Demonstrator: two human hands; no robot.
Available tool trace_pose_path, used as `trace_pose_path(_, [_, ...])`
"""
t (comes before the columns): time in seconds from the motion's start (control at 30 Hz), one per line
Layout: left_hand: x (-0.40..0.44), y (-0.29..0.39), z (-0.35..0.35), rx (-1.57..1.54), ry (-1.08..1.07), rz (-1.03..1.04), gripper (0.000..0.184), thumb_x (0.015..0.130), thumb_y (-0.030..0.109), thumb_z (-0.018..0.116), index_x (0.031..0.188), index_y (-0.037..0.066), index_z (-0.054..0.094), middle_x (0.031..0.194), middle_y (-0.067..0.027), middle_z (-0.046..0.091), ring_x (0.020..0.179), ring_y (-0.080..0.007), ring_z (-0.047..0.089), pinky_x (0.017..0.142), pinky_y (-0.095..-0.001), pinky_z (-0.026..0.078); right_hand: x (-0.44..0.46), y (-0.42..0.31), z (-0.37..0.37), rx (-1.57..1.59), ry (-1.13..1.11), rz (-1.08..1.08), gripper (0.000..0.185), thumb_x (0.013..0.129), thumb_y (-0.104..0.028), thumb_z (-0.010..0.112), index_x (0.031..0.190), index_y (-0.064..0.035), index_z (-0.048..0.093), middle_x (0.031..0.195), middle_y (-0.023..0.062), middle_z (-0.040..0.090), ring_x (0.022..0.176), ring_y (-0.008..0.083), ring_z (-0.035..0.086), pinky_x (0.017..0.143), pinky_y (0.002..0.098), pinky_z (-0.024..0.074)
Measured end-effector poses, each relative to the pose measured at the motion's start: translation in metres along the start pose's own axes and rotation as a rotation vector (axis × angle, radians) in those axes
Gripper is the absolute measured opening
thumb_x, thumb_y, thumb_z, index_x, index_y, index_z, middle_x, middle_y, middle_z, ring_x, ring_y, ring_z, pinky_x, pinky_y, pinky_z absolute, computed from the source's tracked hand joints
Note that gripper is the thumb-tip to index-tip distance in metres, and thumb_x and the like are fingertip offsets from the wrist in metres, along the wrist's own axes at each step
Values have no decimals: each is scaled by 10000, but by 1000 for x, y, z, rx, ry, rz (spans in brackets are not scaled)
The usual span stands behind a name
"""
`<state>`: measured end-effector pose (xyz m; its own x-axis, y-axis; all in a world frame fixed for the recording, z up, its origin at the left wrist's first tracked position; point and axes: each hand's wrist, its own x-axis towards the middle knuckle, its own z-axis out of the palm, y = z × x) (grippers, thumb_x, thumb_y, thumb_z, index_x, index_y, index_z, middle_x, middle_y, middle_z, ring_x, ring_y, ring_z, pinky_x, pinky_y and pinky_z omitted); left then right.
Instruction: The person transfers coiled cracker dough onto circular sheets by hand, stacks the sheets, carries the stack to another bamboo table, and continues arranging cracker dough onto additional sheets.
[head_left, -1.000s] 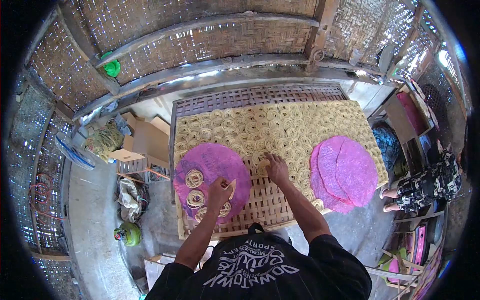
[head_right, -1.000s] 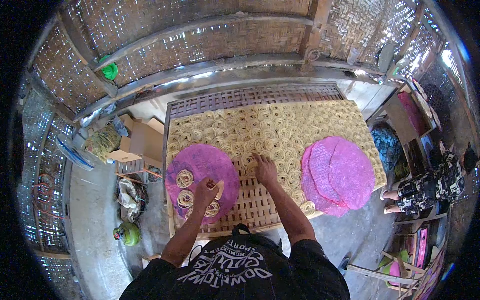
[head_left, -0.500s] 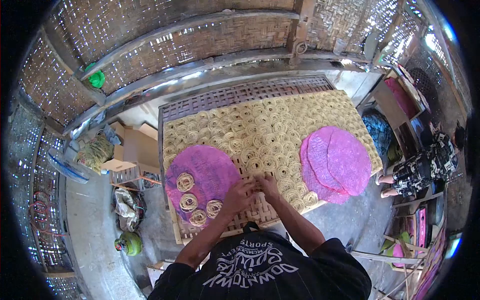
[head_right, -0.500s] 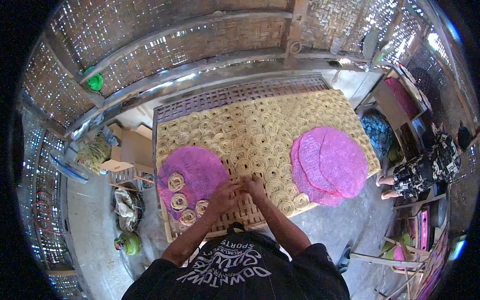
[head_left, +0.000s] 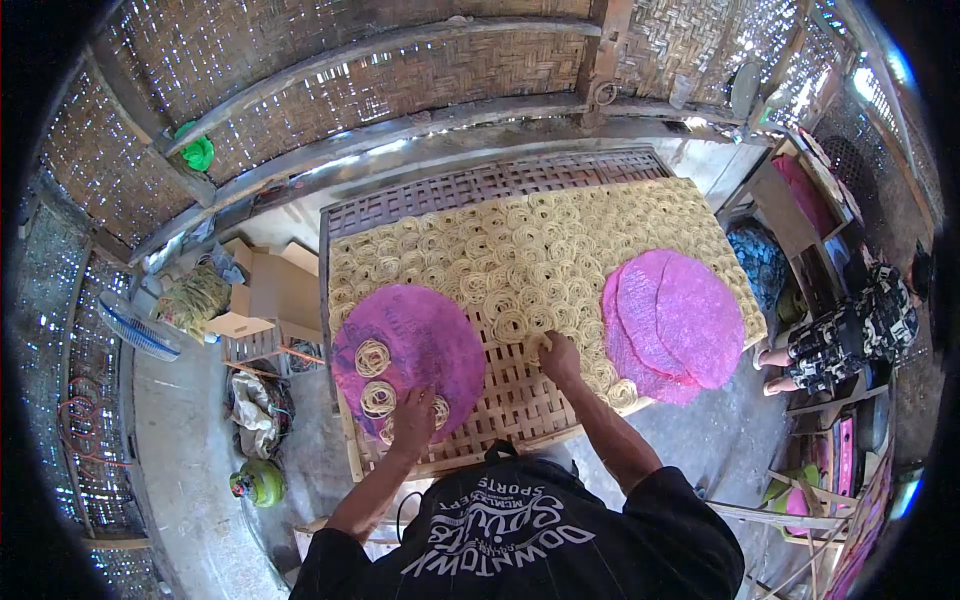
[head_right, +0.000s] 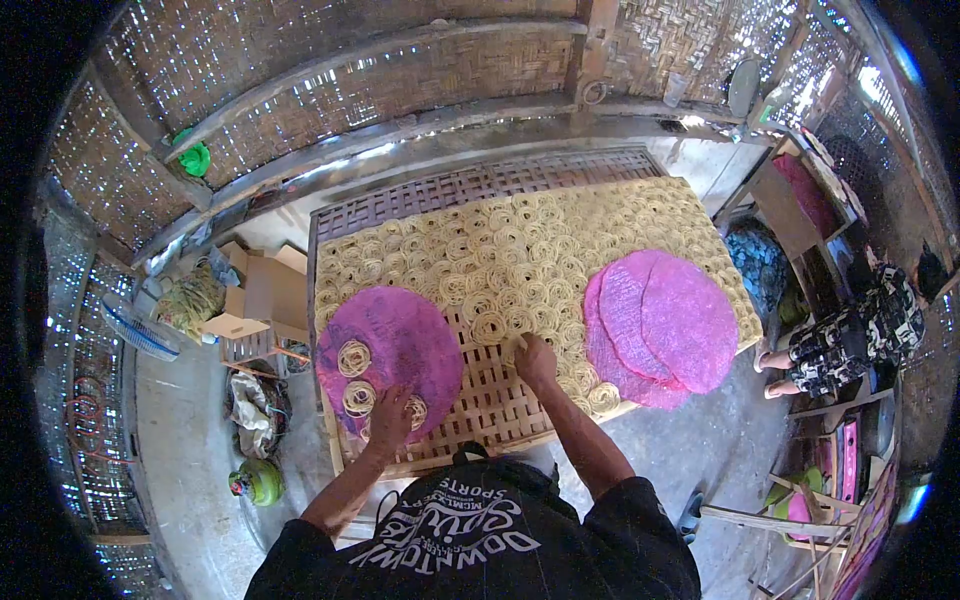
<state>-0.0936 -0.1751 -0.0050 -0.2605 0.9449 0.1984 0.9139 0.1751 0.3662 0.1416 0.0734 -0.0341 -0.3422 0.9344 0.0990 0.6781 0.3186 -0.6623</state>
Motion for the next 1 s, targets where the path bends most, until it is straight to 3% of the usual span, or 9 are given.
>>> trace_pose_path(0.27, [9, -11, 2, 111, -35, 59, 305, 659, 132, 680, 947, 68, 601, 985, -143, 564, 979, -333, 530, 851, -440, 452, 1, -17, -26, -151, 24, -11, 389, 787, -268, 699, 1103, -58, 616, 1035, 166, 622, 946, 373, 620, 791, 454, 512])
trace_pose_path(0.4, [11, -18, 5, -9, -111, 98, 295, 666, 153, 675, 936, 57, 606, 945, -148, 580, 935, -339, 567, 824, -452, 460, -1, -16, -32, -161, 81, 0, 369, 790, -280, 711, 1082, -74, 619, 1015, 143, 626, 865, 352, 640, 753, 450, 517])
trace_pose_path(0.5, [15, -16, -2, -137, -306, 15, 273, 701, 172, 670, 937, 49, 610, 957, -151, 609, 934, -331, 600, 811, -440, 473, -16, -30, -31, -20, 10, 52, 307, 844, -291, 652, 1026, -45, 631, 1004, 167, 636, 925, 365, 630, 766, 449, 515])
trace_pose_path(0.6, [19, 6, -26, -266, -424, -85, 289, 747, 211, 667, 982, 53, 612, 994, -145, 631, 948, -325, 625, 802, -421, 494, -42, -55, -16, 149, -277, 66, 325, 837, -344, 680, 993, -59, 681, 893, 142, 687, 743, 286, 670, 708, 418, 527])
trace_pose_path(0.67, [23, 15, -28, -343, -499, -106, 320, 770, 241, 669, 1029, 63, 611, 1025, -136, 639, 959, -325, 631, 792, -415, 507, -61, -63, -1, 262, -438, -66, 383, 872, -410, 649, 959, -40, 699, 864, 141, 706, 766, 245, 684, 659, 389, 540])
trace_pose_path(0.77, [24, 34, -19, -379, -445, -103, 328, 773, 223, 671, 1062, 78, 614, 1031, -140, 635, 936, -335, 639, 784, -411, 519, -71, -81, 10, 486, -835, 414, 463, 892, -461, 623, 995, -14, 683, 882, 130, 700, 784, 235, 684, 618, 360, 558])
trace_pose_path(0.87, [26, 62, 0, -553, -292, -69, 280, 779, 181, 671, 1037, 79, 636, 1061, -144, 636, 956, -339, 631, 810, -406, 513, -69, -97, -6, 716, -938, 668, 513, 913, -473, 594, 1038, 21, 657, 887, 123, 681, 755, 236, 670, 596, 344, 568])
trace_pose_path(0.9, [27, 71, 2, -541, -237, 22, 277, 779, 172, 673, 1038, 80, 639, 1063, -143, 636, 967, -339, 628, 823, -402, 509, -70, -90, 3, 775, -866, 730, 486, 913, -433, 607, 1066, 27, 637, 900, 121, 671, 753, 229, 663, 611, 349, 580])
trace_pose_path(1.0, [34, 85, 3, -533, -91, 219, 292, 788, 181, 690, 1059, 79, 650, 1082, -142, 637, 993, -333, 625, 860, -395, 501, -61, -67, 14, 808, -736, 630, 412, 907, -352, 629, 1072, 26, 636, 922, 117, 672, 783, 208, 650, 605, 354, 574])
